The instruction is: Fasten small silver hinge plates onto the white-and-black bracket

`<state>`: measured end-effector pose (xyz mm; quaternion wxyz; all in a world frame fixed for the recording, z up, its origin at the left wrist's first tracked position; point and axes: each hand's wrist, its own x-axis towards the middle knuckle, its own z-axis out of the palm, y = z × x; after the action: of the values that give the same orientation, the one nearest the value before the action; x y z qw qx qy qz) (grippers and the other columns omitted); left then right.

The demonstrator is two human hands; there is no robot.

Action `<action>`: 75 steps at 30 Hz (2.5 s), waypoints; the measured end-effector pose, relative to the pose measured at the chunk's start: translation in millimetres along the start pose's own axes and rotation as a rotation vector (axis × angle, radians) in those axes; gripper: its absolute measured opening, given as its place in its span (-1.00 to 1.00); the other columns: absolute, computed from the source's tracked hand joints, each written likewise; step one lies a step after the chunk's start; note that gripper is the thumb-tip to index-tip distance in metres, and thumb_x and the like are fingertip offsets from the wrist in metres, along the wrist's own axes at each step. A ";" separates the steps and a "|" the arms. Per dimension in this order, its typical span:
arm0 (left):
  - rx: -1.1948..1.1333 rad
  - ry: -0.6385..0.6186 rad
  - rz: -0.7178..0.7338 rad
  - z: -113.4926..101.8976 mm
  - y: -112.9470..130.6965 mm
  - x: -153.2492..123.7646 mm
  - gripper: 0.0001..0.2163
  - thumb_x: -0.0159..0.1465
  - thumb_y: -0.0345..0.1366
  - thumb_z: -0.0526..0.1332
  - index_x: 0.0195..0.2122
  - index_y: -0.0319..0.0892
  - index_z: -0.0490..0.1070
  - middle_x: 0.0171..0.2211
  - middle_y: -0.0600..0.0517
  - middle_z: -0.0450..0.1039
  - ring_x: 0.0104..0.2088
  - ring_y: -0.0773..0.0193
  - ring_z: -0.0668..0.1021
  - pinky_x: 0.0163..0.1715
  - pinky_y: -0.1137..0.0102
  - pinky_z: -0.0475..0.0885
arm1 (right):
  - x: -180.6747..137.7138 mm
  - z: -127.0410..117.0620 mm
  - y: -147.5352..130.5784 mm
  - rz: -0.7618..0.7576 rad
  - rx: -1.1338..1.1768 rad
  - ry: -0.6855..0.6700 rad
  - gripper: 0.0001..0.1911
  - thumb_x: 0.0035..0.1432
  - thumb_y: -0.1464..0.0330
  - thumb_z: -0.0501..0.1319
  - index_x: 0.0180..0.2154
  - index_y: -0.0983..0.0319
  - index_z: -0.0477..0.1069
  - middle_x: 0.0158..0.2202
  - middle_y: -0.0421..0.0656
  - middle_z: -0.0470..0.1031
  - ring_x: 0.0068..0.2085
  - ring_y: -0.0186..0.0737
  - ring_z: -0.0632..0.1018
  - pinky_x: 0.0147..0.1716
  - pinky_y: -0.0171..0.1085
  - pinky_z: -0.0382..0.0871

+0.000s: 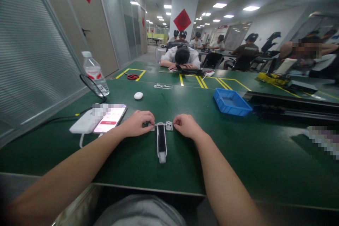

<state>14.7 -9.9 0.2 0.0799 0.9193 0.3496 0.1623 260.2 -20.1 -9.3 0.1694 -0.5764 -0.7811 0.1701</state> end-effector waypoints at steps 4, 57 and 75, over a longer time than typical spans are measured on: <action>-0.003 -0.010 -0.010 -0.7 0.5 0.0 -0.89 0.19 -0.30 0.15 -0.32 -0.15 0.44 -0.18 0.02 0.48 -0.13 0.19 0.49 -0.14 0.29 0.23 | -0.9 -1.8 -2.1 0.024 0.099 0.048 -0.92 0.01 0.46 0.21 -0.38 0.27 0.46 -0.48 -0.20 0.46 -0.45 -0.36 0.44 -0.42 -0.38 0.29; 0.006 -0.027 -0.012 -1.5 2.6 0.8 -0.90 0.19 -0.31 0.16 -0.31 -0.15 0.44 -0.20 0.02 0.46 -0.13 0.20 0.49 -0.17 0.31 0.25 | 1.7 11.1 -5.6 0.017 0.140 0.053 -0.75 0.11 0.22 0.18 -0.44 0.26 0.48 -0.50 -0.16 0.51 -0.47 -0.31 0.45 -0.46 -0.35 0.25; -0.008 -0.030 -0.012 -2.1 2.7 0.7 -0.89 0.19 -0.31 0.15 -0.31 -0.16 0.44 -0.20 0.02 0.46 -0.14 0.20 0.49 -0.14 0.30 0.26 | 0.1 8.9 -8.7 0.045 0.139 0.089 -0.76 0.04 0.20 0.24 -0.48 0.26 0.48 -0.51 -0.15 0.52 -0.47 -0.30 0.47 -0.47 -0.34 0.26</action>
<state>16.1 -11.4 3.0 0.0898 0.9191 0.3534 0.1492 248.7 -23.1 -13.2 0.2395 -0.5877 -0.7460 0.2021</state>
